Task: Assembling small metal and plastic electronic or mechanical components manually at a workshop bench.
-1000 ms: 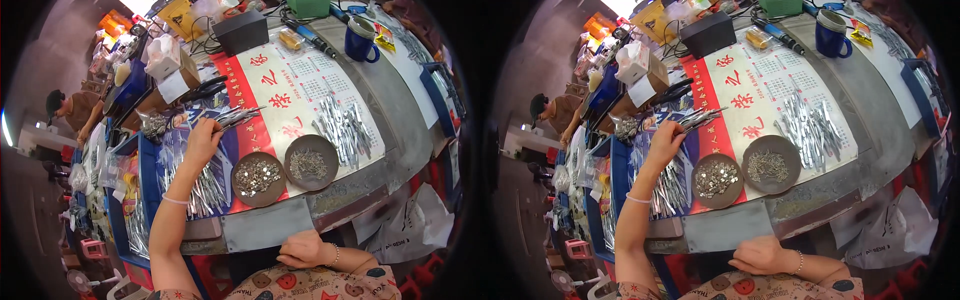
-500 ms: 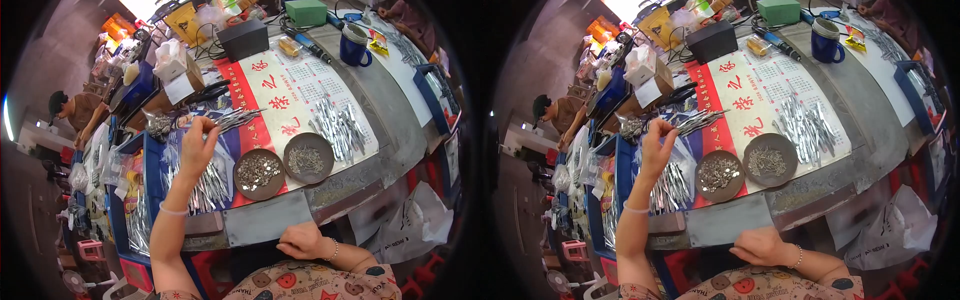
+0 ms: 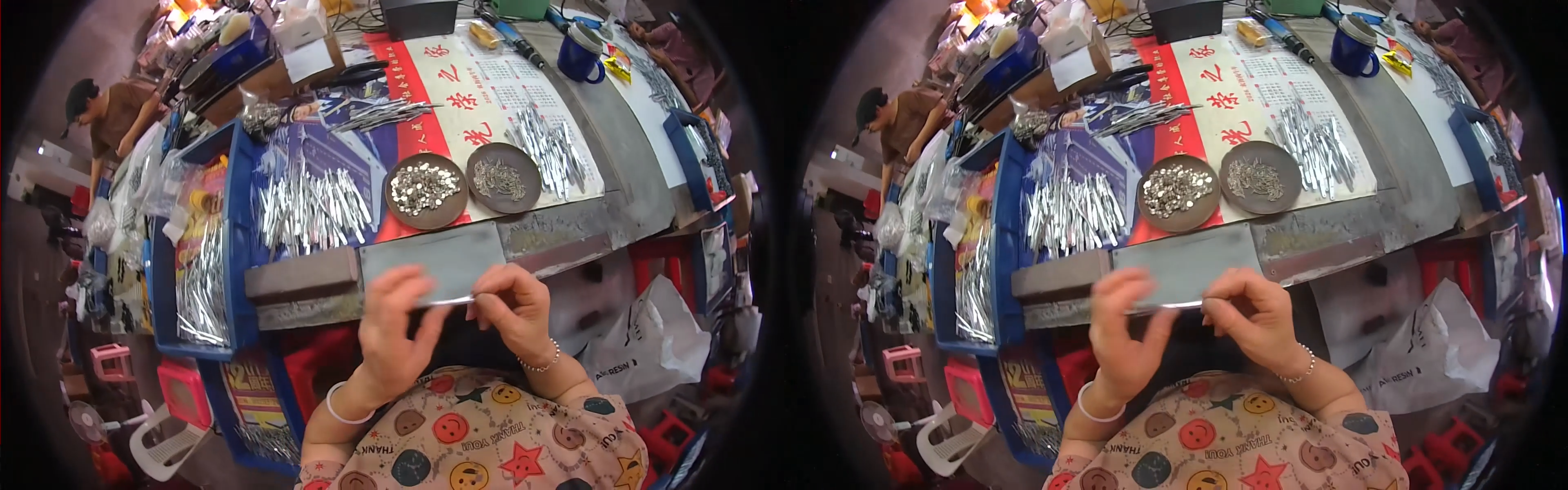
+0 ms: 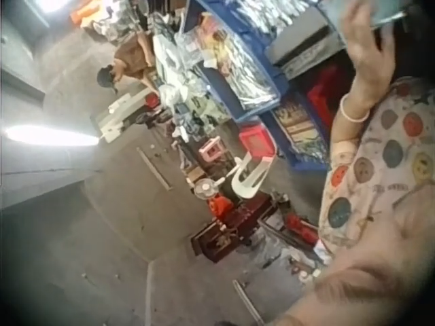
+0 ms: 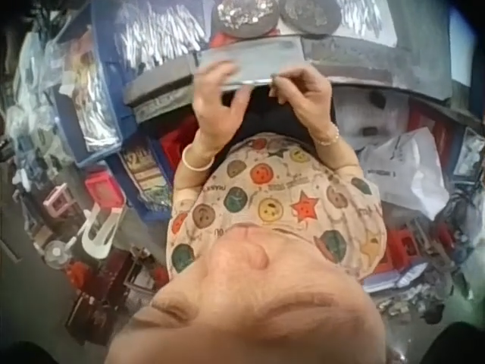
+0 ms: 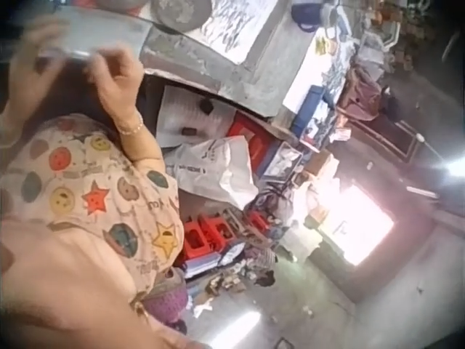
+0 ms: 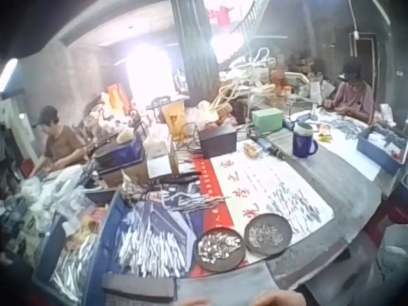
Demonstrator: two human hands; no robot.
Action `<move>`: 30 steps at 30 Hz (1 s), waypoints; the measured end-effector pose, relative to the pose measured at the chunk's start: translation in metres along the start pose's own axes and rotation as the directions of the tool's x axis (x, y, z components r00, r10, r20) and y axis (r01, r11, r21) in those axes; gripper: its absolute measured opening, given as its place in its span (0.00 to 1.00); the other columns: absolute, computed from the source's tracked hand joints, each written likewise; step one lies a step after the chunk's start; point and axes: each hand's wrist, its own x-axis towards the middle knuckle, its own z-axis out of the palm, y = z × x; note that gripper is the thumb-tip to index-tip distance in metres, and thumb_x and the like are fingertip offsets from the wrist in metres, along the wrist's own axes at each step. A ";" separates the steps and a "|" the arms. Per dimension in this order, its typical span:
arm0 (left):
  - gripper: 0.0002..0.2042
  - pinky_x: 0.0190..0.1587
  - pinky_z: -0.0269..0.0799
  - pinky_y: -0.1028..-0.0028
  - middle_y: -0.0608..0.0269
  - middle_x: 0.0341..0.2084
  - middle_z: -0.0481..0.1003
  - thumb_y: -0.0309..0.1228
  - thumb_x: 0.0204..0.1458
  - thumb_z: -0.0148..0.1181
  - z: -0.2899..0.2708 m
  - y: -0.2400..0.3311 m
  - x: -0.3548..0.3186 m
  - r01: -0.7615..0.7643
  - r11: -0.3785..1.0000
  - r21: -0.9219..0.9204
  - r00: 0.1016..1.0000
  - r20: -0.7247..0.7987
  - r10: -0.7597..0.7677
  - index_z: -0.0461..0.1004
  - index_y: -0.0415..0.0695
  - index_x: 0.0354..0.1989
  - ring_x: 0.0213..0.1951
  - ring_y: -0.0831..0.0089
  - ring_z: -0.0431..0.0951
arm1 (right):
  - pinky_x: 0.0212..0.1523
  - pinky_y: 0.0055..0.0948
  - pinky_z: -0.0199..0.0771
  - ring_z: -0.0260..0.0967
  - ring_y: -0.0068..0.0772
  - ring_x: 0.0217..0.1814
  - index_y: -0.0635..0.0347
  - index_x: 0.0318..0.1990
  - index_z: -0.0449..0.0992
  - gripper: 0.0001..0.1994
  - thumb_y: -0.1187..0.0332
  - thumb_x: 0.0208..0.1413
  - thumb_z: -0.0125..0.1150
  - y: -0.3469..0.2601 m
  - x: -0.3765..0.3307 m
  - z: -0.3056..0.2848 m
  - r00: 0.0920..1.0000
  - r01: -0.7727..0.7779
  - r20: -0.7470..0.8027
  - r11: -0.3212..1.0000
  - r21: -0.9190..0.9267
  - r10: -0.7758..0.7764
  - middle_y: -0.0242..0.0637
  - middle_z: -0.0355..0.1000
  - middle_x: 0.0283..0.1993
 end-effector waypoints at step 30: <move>0.09 0.36 0.72 0.75 0.57 0.29 0.75 0.24 0.59 0.50 0.017 -0.004 -0.040 0.668 0.124 -0.733 0.657 0.504 -0.561 0.71 0.35 0.46 0.32 0.71 0.74 | 0.39 0.33 0.70 0.70 0.40 0.37 0.62 0.39 0.72 0.08 0.75 0.50 0.58 -0.027 0.064 -0.109 0.933 0.182 0.067 0.305 -0.935 -0.353 0.40 0.70 0.36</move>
